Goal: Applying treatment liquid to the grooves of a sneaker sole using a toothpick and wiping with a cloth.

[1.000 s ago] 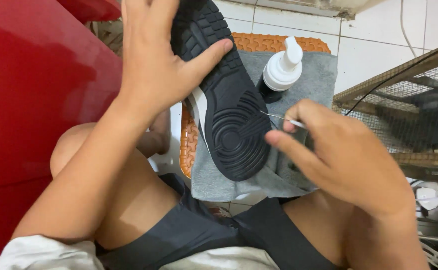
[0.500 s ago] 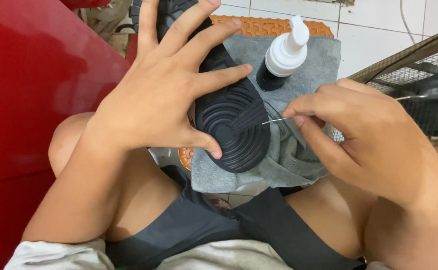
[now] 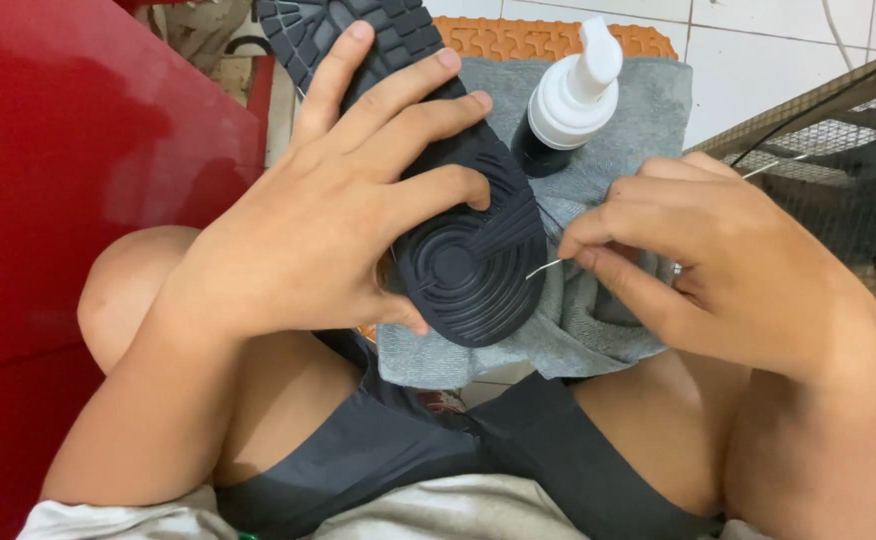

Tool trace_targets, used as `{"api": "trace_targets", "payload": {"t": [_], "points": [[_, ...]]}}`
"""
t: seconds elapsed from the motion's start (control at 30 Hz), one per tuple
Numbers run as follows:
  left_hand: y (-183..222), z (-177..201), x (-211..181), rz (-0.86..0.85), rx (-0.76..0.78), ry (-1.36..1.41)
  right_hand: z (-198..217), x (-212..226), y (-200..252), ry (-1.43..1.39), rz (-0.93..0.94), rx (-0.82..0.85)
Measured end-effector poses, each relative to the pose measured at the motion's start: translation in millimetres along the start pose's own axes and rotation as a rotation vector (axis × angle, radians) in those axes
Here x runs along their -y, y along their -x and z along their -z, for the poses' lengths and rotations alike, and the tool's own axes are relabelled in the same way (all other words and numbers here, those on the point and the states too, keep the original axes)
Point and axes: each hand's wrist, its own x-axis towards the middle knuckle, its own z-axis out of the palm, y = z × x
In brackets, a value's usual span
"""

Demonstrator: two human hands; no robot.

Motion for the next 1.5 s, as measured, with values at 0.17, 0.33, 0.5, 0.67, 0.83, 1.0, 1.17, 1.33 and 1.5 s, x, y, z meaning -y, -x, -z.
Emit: {"api": "trace_targets", "payload": {"t": [0.17,0.33,0.5,0.67,0.83,1.0,1.17,1.33,1.5], "points": [[0.1,0.8,5.5,0.013,0.033,0.011,-2.4,7.7,1.9,0.019,-0.032,0.048],[-3.2,0.7,5.7,-0.016,0.017,0.005,-5.4,7.2,7.0,0.058,-0.047,0.069],[-4.8,-1.6,5.4,-0.033,0.002,0.027,-8.6,3.8,12.5,0.053,-0.076,0.132],[-3.6,-1.9,4.9,-0.022,0.015,0.011,-9.8,3.0,11.0,0.032,-0.080,0.145],[-3.9,-2.6,5.1,-0.025,0.007,0.020,-11.9,1.5,8.9,0.063,-0.042,0.087],[-4.2,-2.3,5.9,-0.022,0.014,0.015,-8.6,4.3,14.6,0.133,-0.037,0.063],[-4.7,-2.2,5.8,-0.025,0.010,0.016,-11.6,7.7,12.6,0.155,-0.003,0.084],[-4.4,-2.3,5.2,-0.020,0.013,0.026,-9.0,10.3,15.5,0.152,-0.055,0.076],[-4.8,-1.4,4.5,-0.025,0.014,0.025,-13.0,10.8,11.6,0.167,-0.066,0.070]]}}
